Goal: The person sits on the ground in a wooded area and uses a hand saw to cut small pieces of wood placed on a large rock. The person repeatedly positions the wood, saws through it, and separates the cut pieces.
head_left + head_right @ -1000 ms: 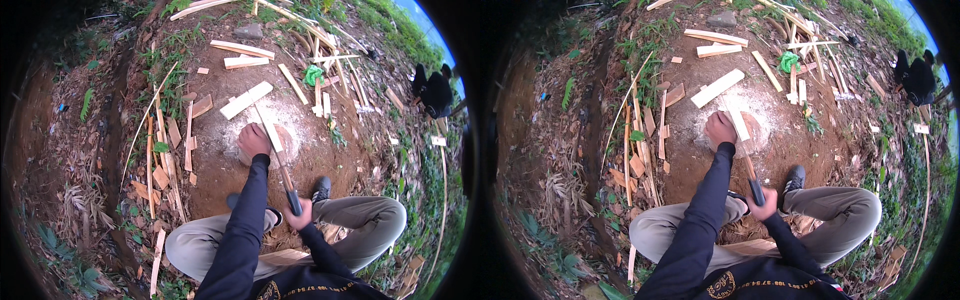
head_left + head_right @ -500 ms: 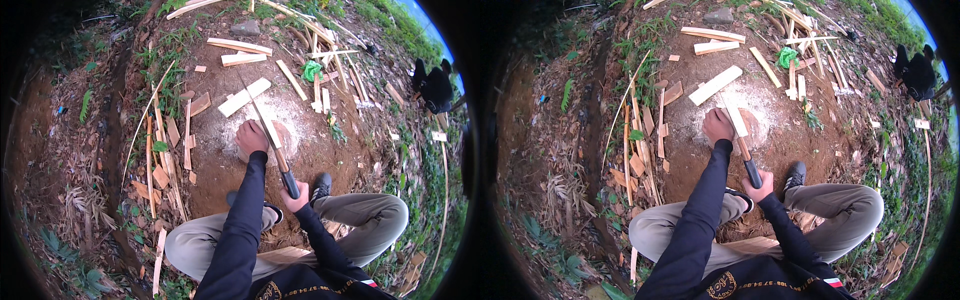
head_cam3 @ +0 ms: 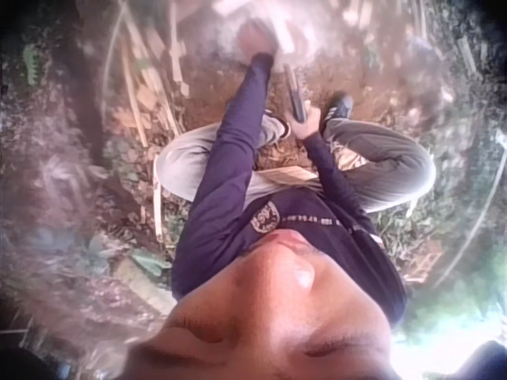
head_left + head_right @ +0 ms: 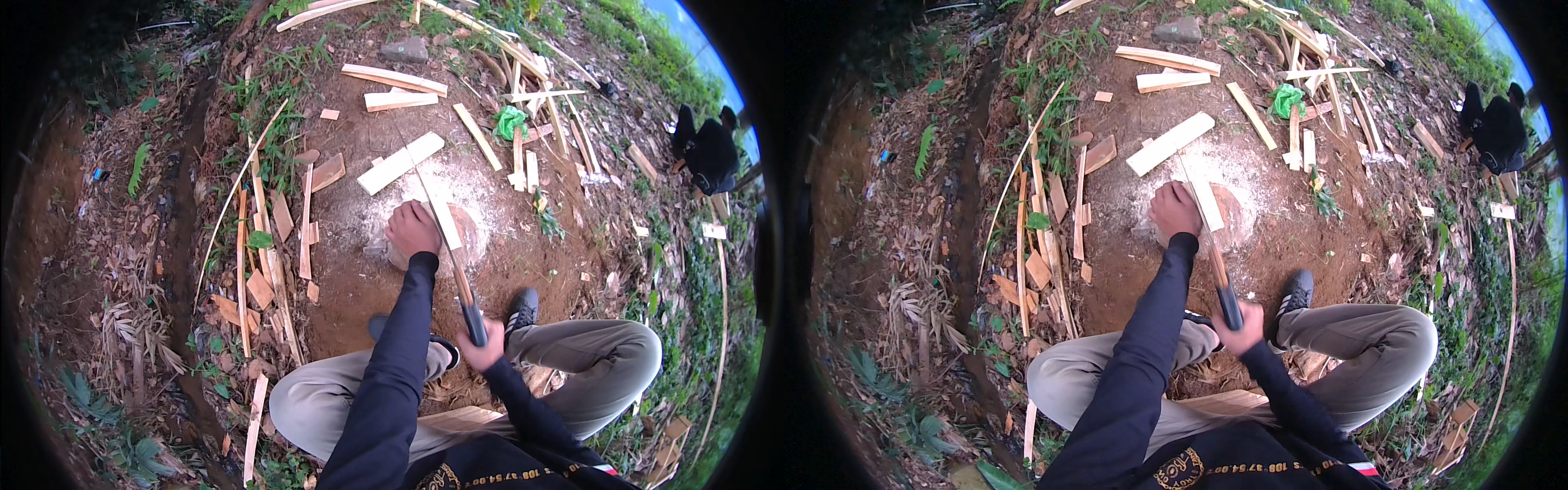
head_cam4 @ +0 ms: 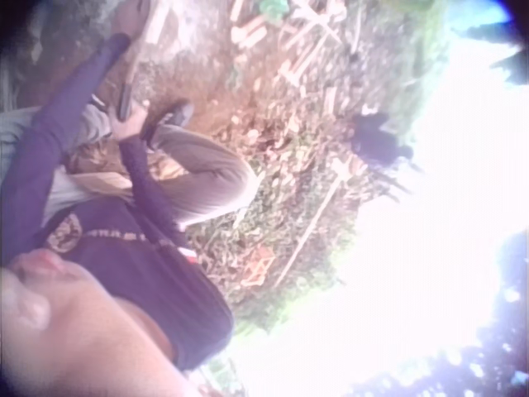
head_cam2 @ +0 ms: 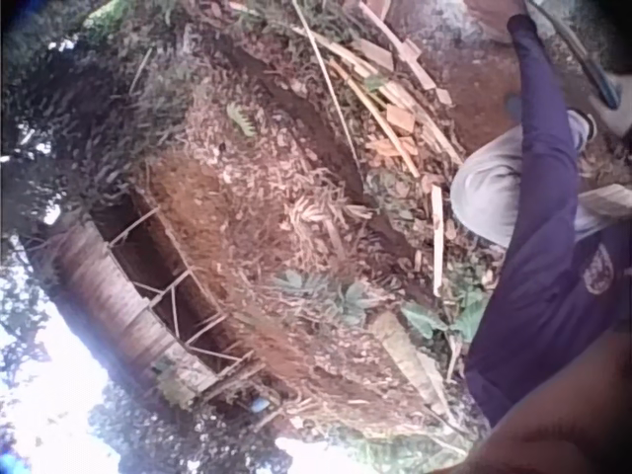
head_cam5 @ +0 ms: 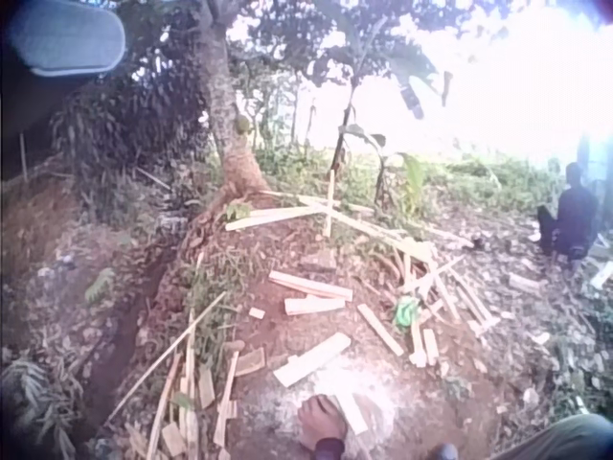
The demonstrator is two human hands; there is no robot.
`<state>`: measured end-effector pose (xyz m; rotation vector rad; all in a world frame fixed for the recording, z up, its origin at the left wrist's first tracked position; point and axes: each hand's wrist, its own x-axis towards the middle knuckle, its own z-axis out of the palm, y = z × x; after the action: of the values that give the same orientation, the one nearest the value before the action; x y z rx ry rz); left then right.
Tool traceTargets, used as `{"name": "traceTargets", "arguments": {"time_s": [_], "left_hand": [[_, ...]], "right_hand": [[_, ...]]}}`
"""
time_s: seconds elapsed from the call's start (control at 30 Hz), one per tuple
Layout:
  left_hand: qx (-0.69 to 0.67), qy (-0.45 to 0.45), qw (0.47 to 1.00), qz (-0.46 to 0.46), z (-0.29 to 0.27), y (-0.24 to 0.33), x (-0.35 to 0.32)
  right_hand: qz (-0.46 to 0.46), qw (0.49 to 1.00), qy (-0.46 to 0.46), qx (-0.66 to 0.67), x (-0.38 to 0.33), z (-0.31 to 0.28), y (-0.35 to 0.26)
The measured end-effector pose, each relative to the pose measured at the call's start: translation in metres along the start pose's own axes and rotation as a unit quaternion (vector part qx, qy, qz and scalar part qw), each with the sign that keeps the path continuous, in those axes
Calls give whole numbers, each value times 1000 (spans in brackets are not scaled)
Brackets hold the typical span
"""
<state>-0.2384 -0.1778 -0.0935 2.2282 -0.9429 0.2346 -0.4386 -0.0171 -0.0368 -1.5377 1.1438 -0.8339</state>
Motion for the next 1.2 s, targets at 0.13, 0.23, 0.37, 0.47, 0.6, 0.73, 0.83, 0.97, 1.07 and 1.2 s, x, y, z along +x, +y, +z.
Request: {"name": "traceTargets", "arguments": {"time_s": [0.13,0.23,0.37,0.47,0.6,0.73,0.83,0.97,1.07,1.2], "left_hand": [[6,4,1000,-11,-4,1,1],[-1,14,1000,-14,-5,-1,-1],[-14,-7,1000,-6,-4,6,0],[-5,-3,1000,-13,-5,0,4],[-17,3,1000,-16,-4,-2,0],[-21,-18,999,-15,-5,3,3],[-21,-16,1000,-10,-2,0,1],[-5,16,1000,-10,1,-3,-2],[-14,13,1000,-9,-4,-2,2],[-34,-8,999,-5,-3,4,-1]], "right_hand": [[39,999,-17,-5,-87,-29,5],[-2,1000,-23,17,-47,-13,10],[-20,999,23,14,26,9,5],[-32,999,-14,13,-11,-3,2],[-24,1000,-13,1,-53,-22,19],[-16,999,8,36,17,0,11],[10,1000,-5,18,18,6,-5],[-2,1000,-15,27,-77,-15,15],[11,999,-18,32,-51,-12,4],[-3,998,40,42,39,13,6]]}}
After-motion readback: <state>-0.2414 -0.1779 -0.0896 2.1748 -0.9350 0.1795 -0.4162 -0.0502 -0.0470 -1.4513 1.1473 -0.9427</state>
